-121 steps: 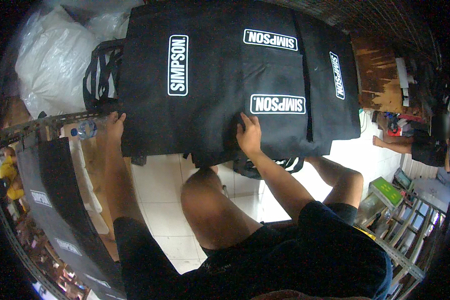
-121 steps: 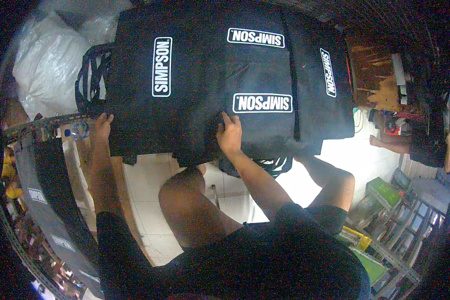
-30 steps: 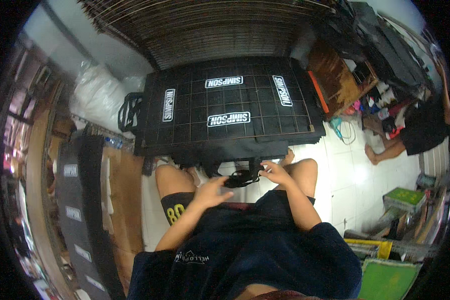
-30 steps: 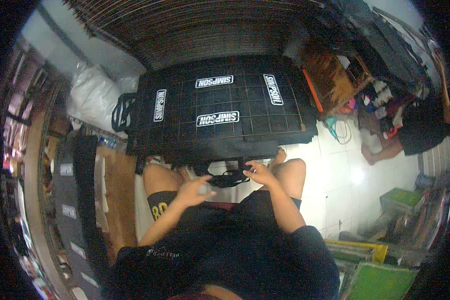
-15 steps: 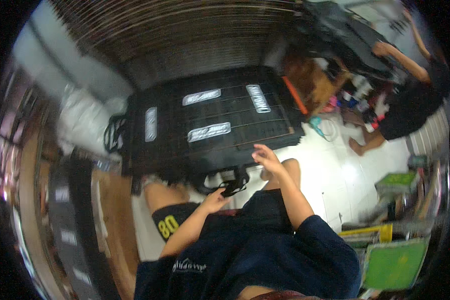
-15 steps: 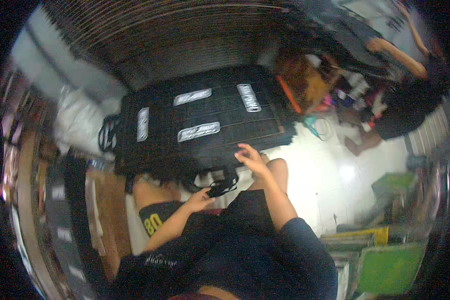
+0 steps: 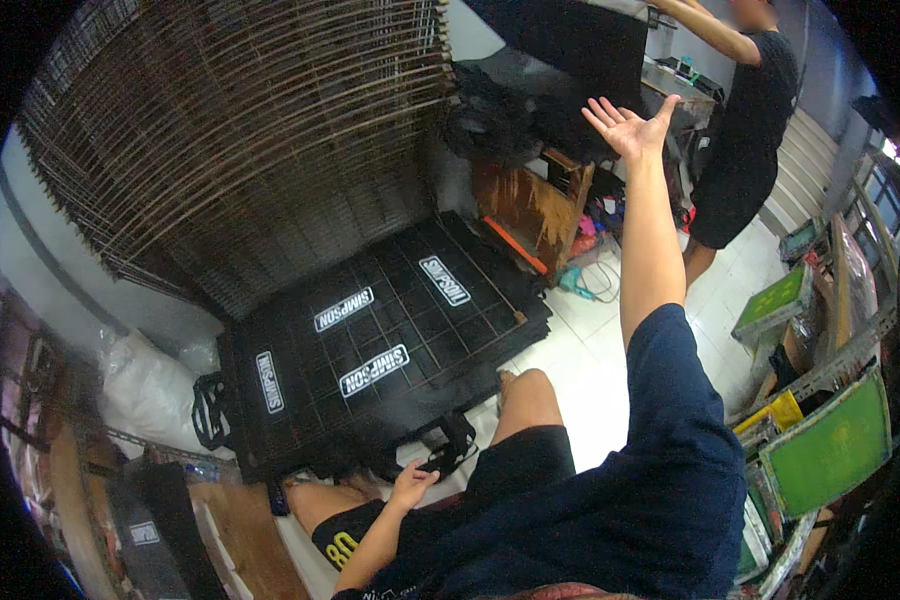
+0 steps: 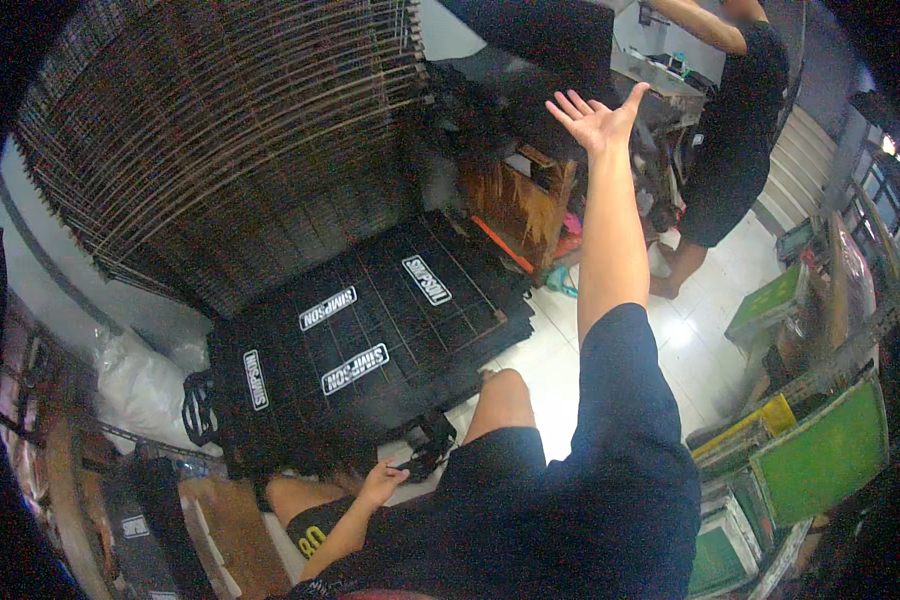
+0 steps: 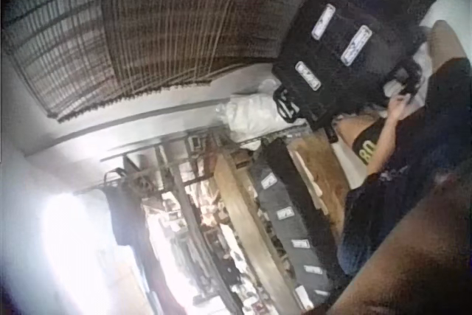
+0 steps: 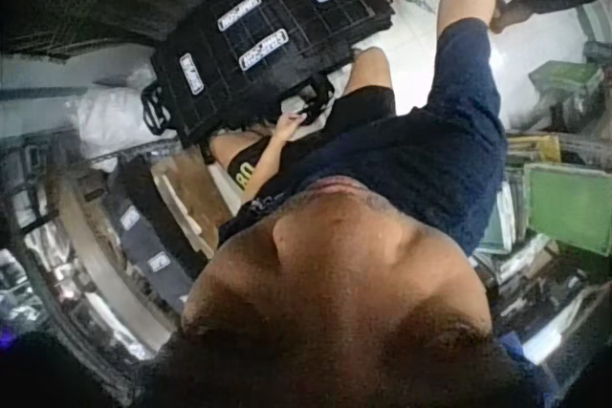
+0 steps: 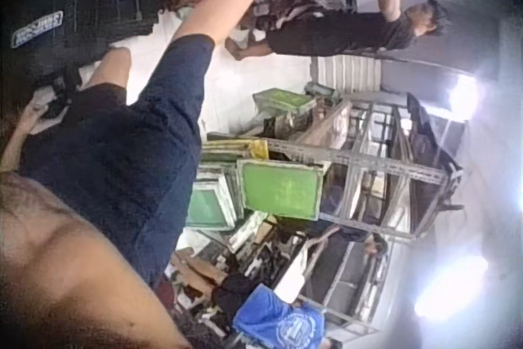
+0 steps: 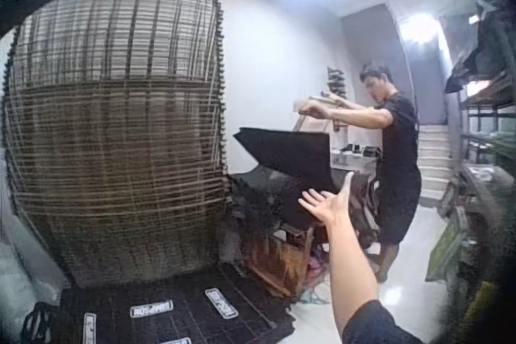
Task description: The person sits on the floor and repeatedly picks up black floor mats from a pile, aligns them, and places them onto a stack. Another person in the background also handles similar mats.
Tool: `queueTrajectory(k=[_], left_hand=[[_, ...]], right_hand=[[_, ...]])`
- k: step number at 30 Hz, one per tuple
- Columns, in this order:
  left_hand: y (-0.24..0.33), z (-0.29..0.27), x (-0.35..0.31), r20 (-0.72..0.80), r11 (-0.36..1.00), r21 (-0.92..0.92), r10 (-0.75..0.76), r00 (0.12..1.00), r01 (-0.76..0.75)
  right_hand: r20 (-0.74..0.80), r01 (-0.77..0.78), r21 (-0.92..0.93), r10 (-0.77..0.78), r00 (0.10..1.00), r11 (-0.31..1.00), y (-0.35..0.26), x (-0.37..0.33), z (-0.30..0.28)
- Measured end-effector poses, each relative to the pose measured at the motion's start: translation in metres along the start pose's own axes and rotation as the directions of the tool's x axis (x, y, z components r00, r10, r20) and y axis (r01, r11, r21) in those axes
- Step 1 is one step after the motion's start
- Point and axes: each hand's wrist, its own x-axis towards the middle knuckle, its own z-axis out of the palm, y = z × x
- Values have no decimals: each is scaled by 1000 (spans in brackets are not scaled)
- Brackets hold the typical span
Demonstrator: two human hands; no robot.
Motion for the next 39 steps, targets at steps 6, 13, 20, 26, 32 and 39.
queueTrajectory(k=[6,13,20,26,32,39], left_hand=[[81,-17,34,-24,993,-79,82,996,-83],[326,-38,61,147,896,-391,286,947,-210],[527,-30,22,-34,548,-662,660,750,-512],[503,-82,-48,3,454,-715,763,647,-532],[422,-184,-106,-61,546,-590,705,707,-595],[314,-228,-151,-186,634,-502,585,789,-588]], right_hand=[[-318,-118,202,179,931,972,16,46,-10],[-246,24,-357,-119,962,934,56,-23,-43],[38,340,-390,-355,934,855,88,-163,12],[73,-209,-609,317,946,765,87,-263,-156],[372,-341,254,234,898,905,30,-299,-257],[-191,-302,-171,269,944,938,45,-349,-211]])
